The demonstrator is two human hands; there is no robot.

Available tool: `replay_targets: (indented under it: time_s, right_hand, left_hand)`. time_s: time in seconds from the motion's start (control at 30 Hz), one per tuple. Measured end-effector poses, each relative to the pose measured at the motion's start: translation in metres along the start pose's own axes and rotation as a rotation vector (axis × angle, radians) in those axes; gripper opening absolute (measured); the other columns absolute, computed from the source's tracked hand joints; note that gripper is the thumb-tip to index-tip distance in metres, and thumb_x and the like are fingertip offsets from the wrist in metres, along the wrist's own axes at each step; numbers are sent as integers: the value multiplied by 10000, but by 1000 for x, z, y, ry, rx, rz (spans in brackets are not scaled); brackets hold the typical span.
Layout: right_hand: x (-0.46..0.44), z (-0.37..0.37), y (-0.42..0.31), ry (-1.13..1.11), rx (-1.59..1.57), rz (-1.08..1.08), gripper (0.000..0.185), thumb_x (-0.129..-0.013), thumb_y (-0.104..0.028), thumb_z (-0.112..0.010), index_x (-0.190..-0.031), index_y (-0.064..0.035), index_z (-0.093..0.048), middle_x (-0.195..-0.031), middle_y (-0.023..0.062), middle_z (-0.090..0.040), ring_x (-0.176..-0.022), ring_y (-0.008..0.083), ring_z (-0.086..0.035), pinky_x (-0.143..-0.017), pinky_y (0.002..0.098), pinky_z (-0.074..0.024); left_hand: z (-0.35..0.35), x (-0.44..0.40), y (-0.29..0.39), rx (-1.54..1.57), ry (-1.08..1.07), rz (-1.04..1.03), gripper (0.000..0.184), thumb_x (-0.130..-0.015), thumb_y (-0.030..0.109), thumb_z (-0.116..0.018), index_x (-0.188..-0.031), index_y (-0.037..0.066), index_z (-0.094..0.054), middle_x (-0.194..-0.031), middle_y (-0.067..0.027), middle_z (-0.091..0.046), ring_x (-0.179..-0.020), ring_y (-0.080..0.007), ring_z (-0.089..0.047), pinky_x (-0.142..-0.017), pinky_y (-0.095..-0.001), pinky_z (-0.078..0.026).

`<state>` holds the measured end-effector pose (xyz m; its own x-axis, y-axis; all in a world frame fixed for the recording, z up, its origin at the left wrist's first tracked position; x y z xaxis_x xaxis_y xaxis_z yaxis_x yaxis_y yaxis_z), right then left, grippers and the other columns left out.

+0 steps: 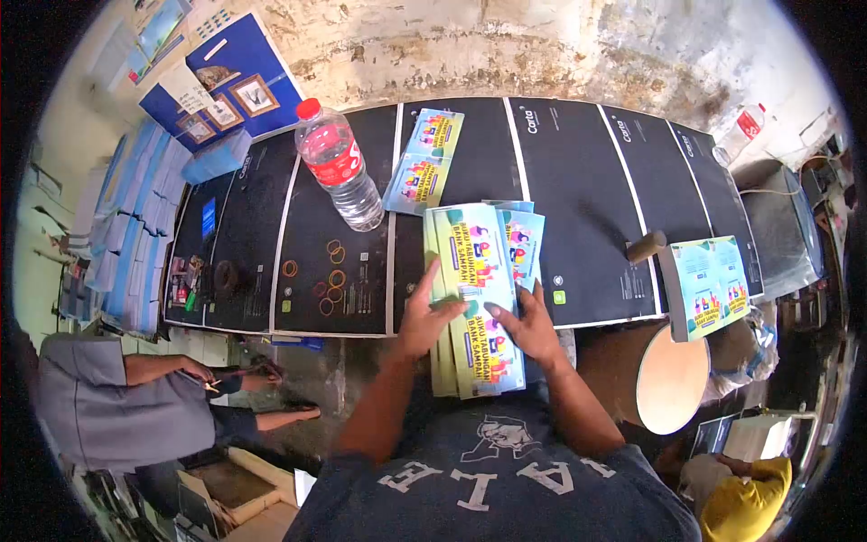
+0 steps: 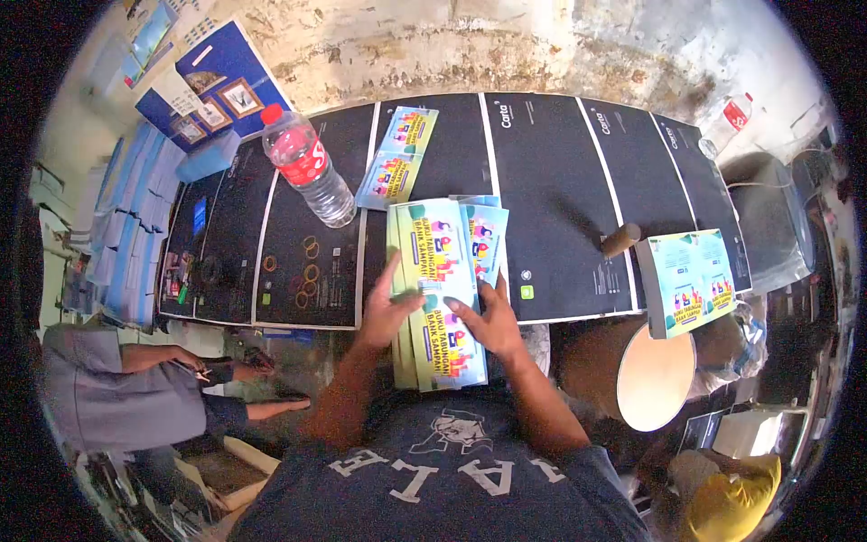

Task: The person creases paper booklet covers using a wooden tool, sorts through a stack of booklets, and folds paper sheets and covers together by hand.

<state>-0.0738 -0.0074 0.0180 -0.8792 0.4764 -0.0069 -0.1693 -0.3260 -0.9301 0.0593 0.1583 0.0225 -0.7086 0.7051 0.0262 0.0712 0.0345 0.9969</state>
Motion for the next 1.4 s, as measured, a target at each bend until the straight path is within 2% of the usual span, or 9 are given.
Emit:
replay_targets:
  time_s: [0.23,0.4,0.57,0.87,0.97,1.1,1.2,1.33,1.4]
  right_hand:
    - [1,5,5,58,-146,-43,435,-938,-293,-673,-1199,48,-604,-1224,183,-485,-1153,283,-529,-1008,390,-414]
    - [2,1,15,87,-22,5,429,-940,-286,-667,-1198,49,-596,-1216,180,-482,-1147,287,-529,-1007,395,-414]
    - [2,1,11,48,-88,-53,508,-924,-329,-686,-1221,66,-573,-1302,258,-457,-1204,382,-509,-1046,430,-396]
    - [1,5,29,70,-319,-160,442,-919,-245,-691,-1223,55,-576,-1246,249,-496,-1198,358,-516,-1038,417,-400]
    - [3,7,22,65,-3,-41,416,-912,-198,-688,-1218,62,-578,-1235,244,-512,-1194,348,-522,-1042,420,-400]
    - [1,1,21,89,-393,-86,483,-891,-231,-714,-1259,47,-572,-1279,252,-479,-1266,357,-450,-1092,439,-352]
    - [4,8,5,27,-146,-58,524,-888,-256,-724,-1287,38,-553,-1285,218,-431,-1244,345,-451,-1094,435,-345]
    - [4,8,23,-15,-508,-245,450,-902,-248,-710,-1222,38,-577,-1210,202,-484,-1180,328,-509,-1059,434,-384]
    - [3,10,32,2,-309,-160,429,-912,-249,-696,-1209,37,-579,-1213,198,-493,-1174,323,-518,-1049,435,-392]
  left_hand:
    - [13,-2,-45,226,-26,245,402,-1023,190,-535,-1383,15,-504,-1307,-139,-585,-1150,-140,-561,-936,-293,-474]
    - [-14,4,-2,-132,-26,236,305,-955,249,-652,-1077,-25,-703,-878,-54,-728,-761,-113,-661,-698,-280,-531]
    - [-4,9,0,-62,20,309,300,-945,235,-670,-1075,-34,-698,-895,-63,-723,-788,-103,-655,-710,-277,-525]
    - [52,27,29,234,59,178,244,-949,174,-651,-1086,-22,-700,-948,-57,-705,-825,-115,-648,-753,-285,-531]
    - [56,21,25,74,-45,222,240,-938,160,-660,-1092,-19,-703,-947,-54,-704,-829,-111,-640,-753,-282,-525]
    - [4,8,4,-41,48,340,292,-906,237,-713,-1052,-16,-719,-903,-59,-720,-786,-111,-644,-719,-287,-519]
    - [1,7,-6,-180,60,327,302,-907,239,-710,-1062,-19,-715,-929,-72,-725,-784,-123,-655,-722,-291,-526]
    - [49,25,15,68,97,329,283,-927,230,-683,-1069,-12,-710,-942,-79,-724,-801,-130,-664,-734,-298,-533]
    - [59,33,29,328,159,273,273,-929,238,-682,-1059,0,-718,-927,-65,-723,-794,-114,-650,-723,-304,-526]
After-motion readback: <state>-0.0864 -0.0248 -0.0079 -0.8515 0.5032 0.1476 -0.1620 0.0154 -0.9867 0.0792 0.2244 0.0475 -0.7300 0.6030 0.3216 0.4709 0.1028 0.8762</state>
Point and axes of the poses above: each hand's wrist, its own x-axis away from the middle knuckle, its own z-axis out of the back of the hand, y = z × x, the point moved 3 cm from there along -x, towards the middle knuckle
